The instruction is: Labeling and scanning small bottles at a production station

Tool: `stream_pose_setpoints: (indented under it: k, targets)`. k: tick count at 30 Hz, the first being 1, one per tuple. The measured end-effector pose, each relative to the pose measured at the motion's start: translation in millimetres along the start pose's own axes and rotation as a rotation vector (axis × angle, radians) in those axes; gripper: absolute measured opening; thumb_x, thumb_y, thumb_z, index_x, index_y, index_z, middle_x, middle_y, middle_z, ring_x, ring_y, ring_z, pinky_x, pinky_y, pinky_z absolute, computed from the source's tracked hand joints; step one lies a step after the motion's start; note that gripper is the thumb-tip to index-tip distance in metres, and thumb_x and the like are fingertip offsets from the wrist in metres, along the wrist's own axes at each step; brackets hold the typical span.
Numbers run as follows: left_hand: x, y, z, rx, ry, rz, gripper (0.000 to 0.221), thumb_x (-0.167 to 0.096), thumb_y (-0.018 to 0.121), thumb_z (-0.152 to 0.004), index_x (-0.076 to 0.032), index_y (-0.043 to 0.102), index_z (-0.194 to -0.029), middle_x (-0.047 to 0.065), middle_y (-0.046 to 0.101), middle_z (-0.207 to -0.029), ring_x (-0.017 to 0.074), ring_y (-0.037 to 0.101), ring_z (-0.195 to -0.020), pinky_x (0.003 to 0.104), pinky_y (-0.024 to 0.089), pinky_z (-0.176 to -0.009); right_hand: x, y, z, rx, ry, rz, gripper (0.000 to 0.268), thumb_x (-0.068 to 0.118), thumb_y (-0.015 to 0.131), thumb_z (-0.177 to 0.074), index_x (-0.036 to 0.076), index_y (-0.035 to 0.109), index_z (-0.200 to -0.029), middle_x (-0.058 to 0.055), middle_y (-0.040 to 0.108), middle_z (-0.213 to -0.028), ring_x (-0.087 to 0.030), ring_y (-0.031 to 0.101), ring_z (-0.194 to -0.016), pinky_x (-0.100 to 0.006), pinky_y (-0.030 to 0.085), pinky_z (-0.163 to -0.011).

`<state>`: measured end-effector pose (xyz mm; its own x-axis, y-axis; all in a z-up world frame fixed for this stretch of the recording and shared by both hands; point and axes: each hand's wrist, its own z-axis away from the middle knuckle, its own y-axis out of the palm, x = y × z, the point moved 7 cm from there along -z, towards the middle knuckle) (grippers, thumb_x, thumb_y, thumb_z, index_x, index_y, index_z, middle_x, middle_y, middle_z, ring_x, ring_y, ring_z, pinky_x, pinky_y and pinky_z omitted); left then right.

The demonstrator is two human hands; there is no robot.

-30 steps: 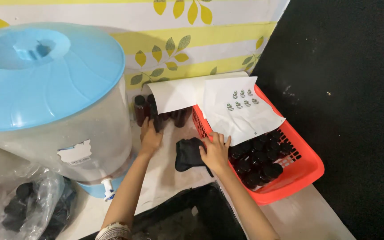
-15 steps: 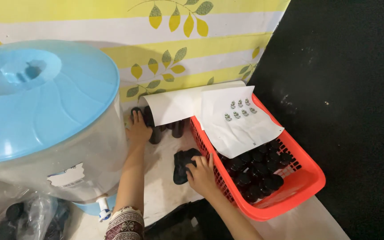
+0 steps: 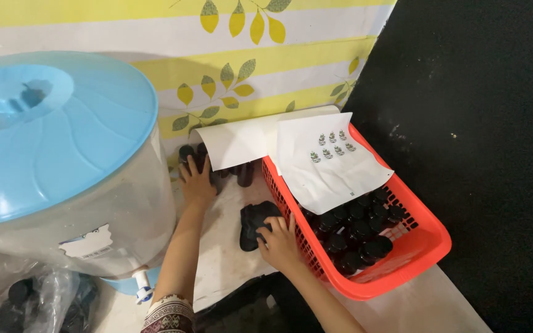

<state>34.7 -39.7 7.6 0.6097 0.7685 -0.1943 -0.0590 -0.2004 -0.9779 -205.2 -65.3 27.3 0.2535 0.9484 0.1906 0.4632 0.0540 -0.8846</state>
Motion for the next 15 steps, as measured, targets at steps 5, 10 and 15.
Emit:
stream_pose_setpoints:
  k: [5,10,15]
  targets:
    - [-24,-23,10,0.007,0.105,-0.024,0.060,-0.027,0.048,-0.078,-0.011,0.027,-0.131,0.008,0.007,-0.144,0.0300,0.008,-0.130,0.051,0.020,-0.098,0,-3,2,-0.055,-0.022,0.005,0.014,0.019,0.061,-0.068,0.012,0.061,-0.080,-0.006,0.047,-0.090,-0.026,0.044,-0.095,-0.059,0.016,-0.091]
    - [-16,15,-5,0.021,0.123,0.031,0.060,-0.031,0.050,-0.080,-0.009,0.026,-0.130,0.006,0.017,-0.141,0.0255,0.011,-0.131,0.050,0.020,-0.099,5,-10,3,-0.084,-0.029,-0.002,0.014,0.019,0.062,-0.067,0.012,0.062,-0.079,-0.005,0.048,-0.089,-0.026,0.044,-0.094,-0.057,0.017,-0.092]
    - [-7,22,-5,-0.320,0.225,0.269,0.038,-0.011,0.059,-0.071,0.000,0.042,-0.103,0.017,0.045,-0.102,0.0378,0.050,-0.078,0.048,0.042,-0.057,10,-19,3,-0.105,-0.061,-0.026,0.013,0.018,0.060,-0.071,0.010,0.062,-0.081,-0.006,0.047,-0.087,-0.027,0.045,-0.088,-0.059,0.016,-0.094]
